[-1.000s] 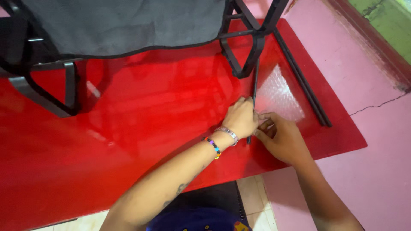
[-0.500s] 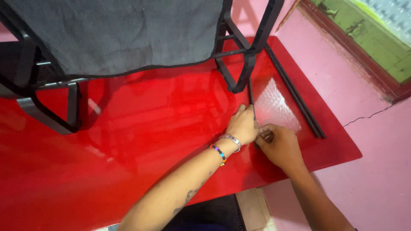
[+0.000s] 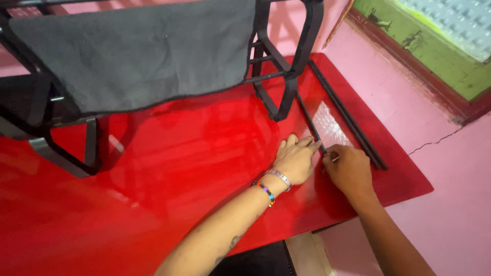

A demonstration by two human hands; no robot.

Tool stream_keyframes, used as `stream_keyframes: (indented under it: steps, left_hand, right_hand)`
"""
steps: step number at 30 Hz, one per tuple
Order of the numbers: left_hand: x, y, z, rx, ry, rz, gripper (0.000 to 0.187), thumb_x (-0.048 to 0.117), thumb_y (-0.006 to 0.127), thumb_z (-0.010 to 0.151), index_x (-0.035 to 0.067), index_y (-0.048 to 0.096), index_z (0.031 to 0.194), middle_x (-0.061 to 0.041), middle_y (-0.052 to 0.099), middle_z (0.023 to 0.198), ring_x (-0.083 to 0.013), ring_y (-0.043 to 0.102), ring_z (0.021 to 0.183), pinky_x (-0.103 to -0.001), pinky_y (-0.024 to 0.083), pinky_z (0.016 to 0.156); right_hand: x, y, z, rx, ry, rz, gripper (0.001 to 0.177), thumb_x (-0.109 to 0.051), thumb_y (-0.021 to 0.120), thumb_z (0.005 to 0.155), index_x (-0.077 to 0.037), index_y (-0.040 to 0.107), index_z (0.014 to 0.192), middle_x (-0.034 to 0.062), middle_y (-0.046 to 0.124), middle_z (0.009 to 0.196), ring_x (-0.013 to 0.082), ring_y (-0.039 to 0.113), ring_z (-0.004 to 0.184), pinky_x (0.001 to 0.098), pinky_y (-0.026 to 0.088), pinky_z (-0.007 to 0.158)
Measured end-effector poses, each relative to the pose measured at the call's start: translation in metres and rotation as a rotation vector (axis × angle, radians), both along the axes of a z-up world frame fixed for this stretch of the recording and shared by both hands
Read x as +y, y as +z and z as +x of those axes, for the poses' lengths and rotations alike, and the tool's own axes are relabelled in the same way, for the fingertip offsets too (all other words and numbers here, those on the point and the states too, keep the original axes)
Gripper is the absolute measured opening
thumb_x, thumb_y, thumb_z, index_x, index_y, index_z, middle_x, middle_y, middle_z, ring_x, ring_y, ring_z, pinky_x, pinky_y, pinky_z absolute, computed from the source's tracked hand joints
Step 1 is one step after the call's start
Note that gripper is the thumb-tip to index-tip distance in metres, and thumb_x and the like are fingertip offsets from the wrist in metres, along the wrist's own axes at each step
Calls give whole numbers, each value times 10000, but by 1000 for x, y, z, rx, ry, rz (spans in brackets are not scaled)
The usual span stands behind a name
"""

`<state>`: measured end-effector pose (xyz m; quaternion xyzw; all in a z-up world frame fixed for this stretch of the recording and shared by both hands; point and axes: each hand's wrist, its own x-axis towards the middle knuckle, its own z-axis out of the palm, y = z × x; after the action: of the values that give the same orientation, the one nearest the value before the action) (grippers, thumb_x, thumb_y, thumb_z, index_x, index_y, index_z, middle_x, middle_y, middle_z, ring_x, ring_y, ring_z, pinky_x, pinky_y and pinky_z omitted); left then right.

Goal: The person disassembles a black metal chair on a red table. They remove several horizontal metal rods from the chair frame one by one, place them on the table, and then remove the fabric seat cushion. The person continues to remove additional rods and sets them aside on the table.

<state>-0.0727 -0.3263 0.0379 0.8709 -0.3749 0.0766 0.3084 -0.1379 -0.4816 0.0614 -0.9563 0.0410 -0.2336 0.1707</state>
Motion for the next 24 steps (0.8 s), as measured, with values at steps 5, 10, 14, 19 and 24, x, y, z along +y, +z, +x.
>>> stream_keyframes:
  steps: [5,10,14,19,24]
  left_hand:
    - [-7,-3,1,17,-6,14,545,135,609,848,138,613,1392,-67,568,1469,-334,505,1207,-480,379,967]
    - [-17,-6,10,-25,-17,53,587,84,577,812,139,610,1396,-70,552,1489,-339,496,1223,-481,364,999]
    - [-24,-6,13,-27,-21,57,584,95,590,803,124,608,1386,-97,536,1491,-359,479,1235,-507,341,1018]
    - [-31,-4,13,29,-21,53,568,99,585,836,158,596,1401,-107,527,1510,-363,476,1267,-501,348,1034]
    - [-43,-1,10,-8,-33,33,684,67,594,802,188,537,1473,-123,512,1508,-385,459,1264,-511,337,1021]
  right_hand:
    - [-7,-3,3,68,-51,12,222,-239,799,817,-44,771,921,163,739,802,335,724,753,437,561,702]
    - [-25,-2,12,74,-89,26,197,-221,791,809,-56,751,908,132,752,816,316,741,776,429,571,723]
    - [-46,0,19,99,-119,46,224,-208,788,767,-62,742,931,125,755,837,333,734,793,439,571,723]
    - [-61,-1,18,135,-174,89,246,-221,779,785,-70,748,976,127,755,835,328,737,807,439,573,738]
    - [-57,3,8,198,-186,120,311,-223,762,779,-90,747,1059,128,747,808,324,739,789,435,576,736]
